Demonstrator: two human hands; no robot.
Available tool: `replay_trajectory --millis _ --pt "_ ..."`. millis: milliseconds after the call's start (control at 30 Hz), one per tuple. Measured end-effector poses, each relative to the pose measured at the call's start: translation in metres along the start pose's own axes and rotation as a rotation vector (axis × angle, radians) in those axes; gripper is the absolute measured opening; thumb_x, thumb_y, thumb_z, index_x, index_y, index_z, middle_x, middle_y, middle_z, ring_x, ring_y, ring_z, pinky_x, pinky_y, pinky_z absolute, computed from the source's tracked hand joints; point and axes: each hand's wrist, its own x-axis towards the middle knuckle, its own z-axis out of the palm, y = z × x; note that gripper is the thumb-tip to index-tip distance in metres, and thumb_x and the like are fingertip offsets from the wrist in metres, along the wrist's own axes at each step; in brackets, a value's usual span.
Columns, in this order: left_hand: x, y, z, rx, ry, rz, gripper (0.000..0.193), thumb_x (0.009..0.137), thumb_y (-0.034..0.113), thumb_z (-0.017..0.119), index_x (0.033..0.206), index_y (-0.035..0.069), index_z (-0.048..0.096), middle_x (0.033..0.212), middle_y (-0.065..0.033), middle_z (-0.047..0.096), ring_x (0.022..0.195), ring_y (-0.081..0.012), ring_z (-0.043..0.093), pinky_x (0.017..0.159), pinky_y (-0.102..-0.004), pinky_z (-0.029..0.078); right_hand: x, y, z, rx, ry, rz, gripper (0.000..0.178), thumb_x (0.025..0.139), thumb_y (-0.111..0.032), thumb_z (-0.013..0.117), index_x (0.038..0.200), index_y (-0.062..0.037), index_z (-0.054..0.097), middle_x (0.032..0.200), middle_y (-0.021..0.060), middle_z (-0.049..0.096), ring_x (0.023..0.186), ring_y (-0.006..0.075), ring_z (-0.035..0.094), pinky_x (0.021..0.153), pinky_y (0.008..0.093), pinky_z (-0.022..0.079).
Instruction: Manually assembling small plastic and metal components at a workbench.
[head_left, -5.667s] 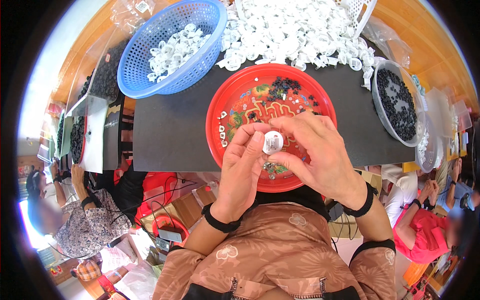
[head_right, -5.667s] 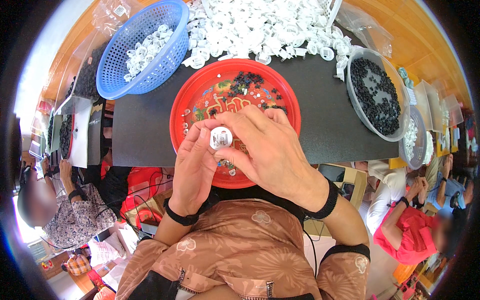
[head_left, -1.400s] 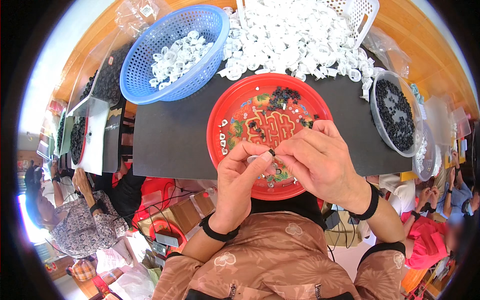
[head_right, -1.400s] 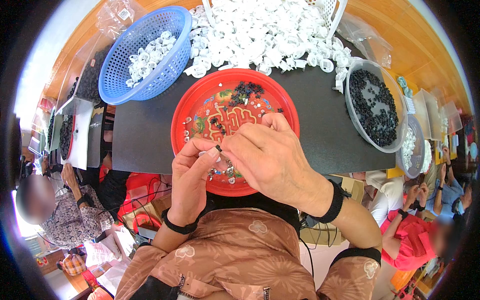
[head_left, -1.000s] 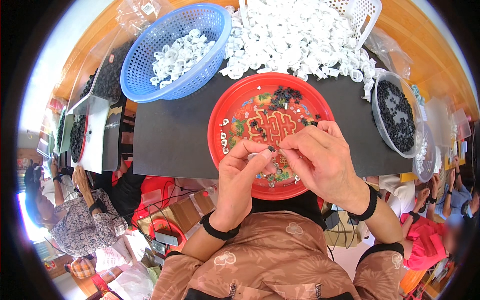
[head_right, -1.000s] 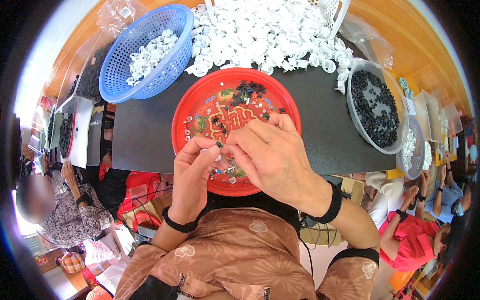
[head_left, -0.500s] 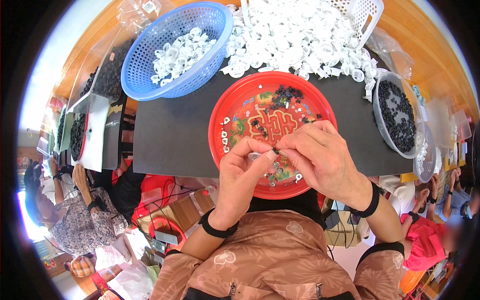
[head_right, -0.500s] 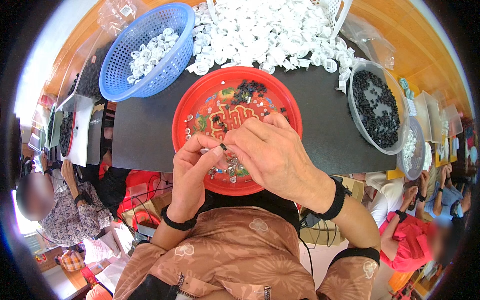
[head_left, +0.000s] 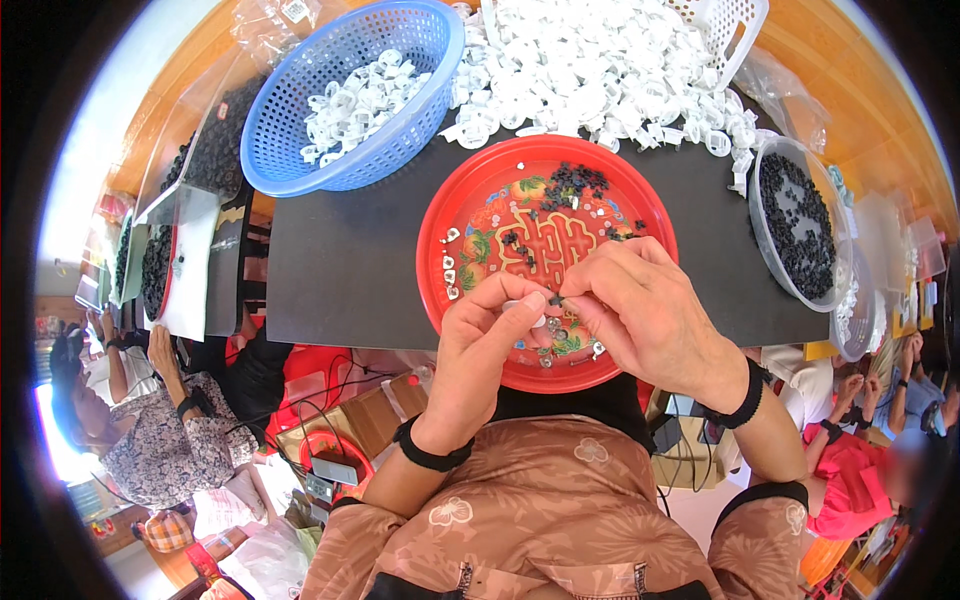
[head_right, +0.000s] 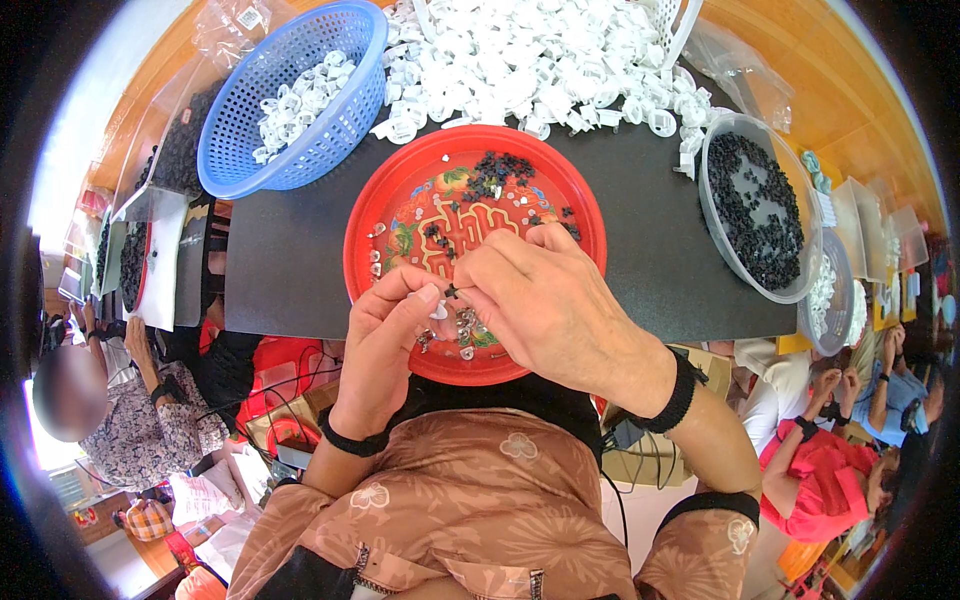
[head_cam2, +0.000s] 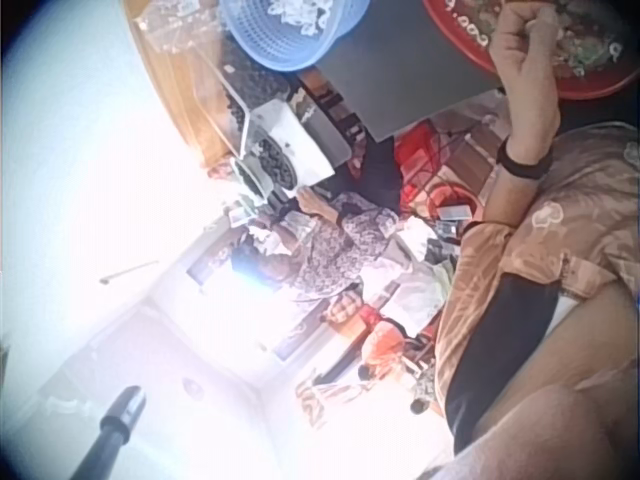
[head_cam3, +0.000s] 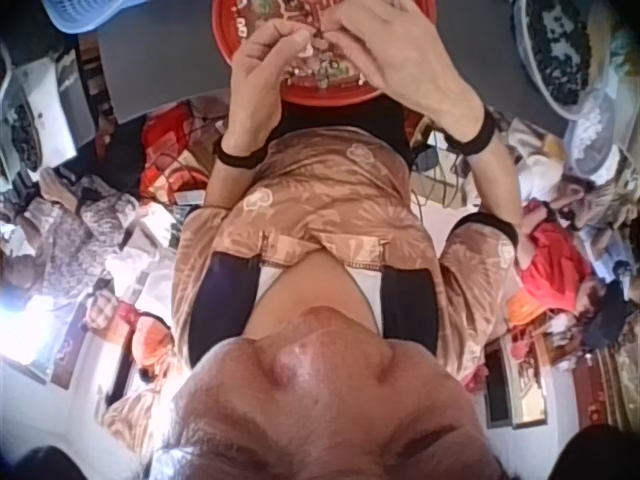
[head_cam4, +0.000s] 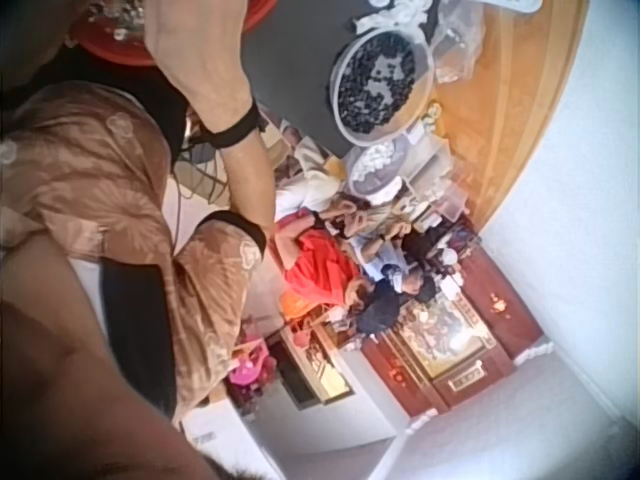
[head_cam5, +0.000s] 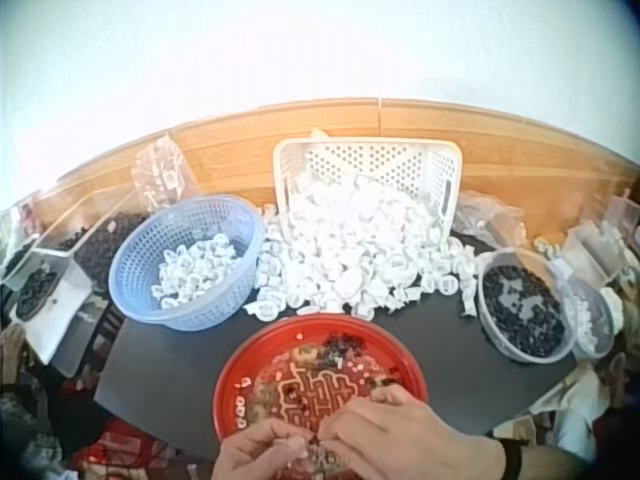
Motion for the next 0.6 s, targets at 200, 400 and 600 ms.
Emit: replay_trajectory --millis 200,400,600 --pt "-0.001 0.002 0.004 0.031 0.013 0.014 0.01 0.094 0.01 0.059 0.099 0.002 0.061 0.085 -0.0027 0.064 0.075 -0.0081 0.06 0.071 -0.0232 0.048 -0.002 0.002 -0.001 0.02 0.006 0.013 0.017 0.081 -0.007 0.069 0.094 -0.0077 0.059 0.082 0.0055 0.053 0.076 0.0233 0.055 0.073 0.0356 0.04" --pt "0.001 -0.002 -0.001 0.065 -0.037 0.011 0.017 0.097 0.014 0.058 0.108 0.002 0.062 0.096 -0.0018 0.065 0.084 -0.0081 0.062 0.076 -0.0234 0.05 0.0 -0.001 -0.005 -0.033 0.009 -0.035 0.017 0.079 -0.006 0.069 0.091 -0.0082 0.059 0.082 0.0052 0.055 0.073 0.023 0.055 0.072 0.0344 0.04" --pt "0.002 0.004 0.012 -0.252 -0.06 -0.043 0.037 0.103 0.014 0.041 0.136 -0.001 0.049 0.124 -0.0109 0.061 0.111 -0.0187 0.061 0.095 -0.0349 0.05 -0.007 -0.019 0.004 0.105 0.122 0.203 0.017 0.077 -0.004 0.07 0.089 -0.0076 0.058 0.077 0.0046 0.057 0.07 0.0236 0.058 0.067 0.0349 0.043"
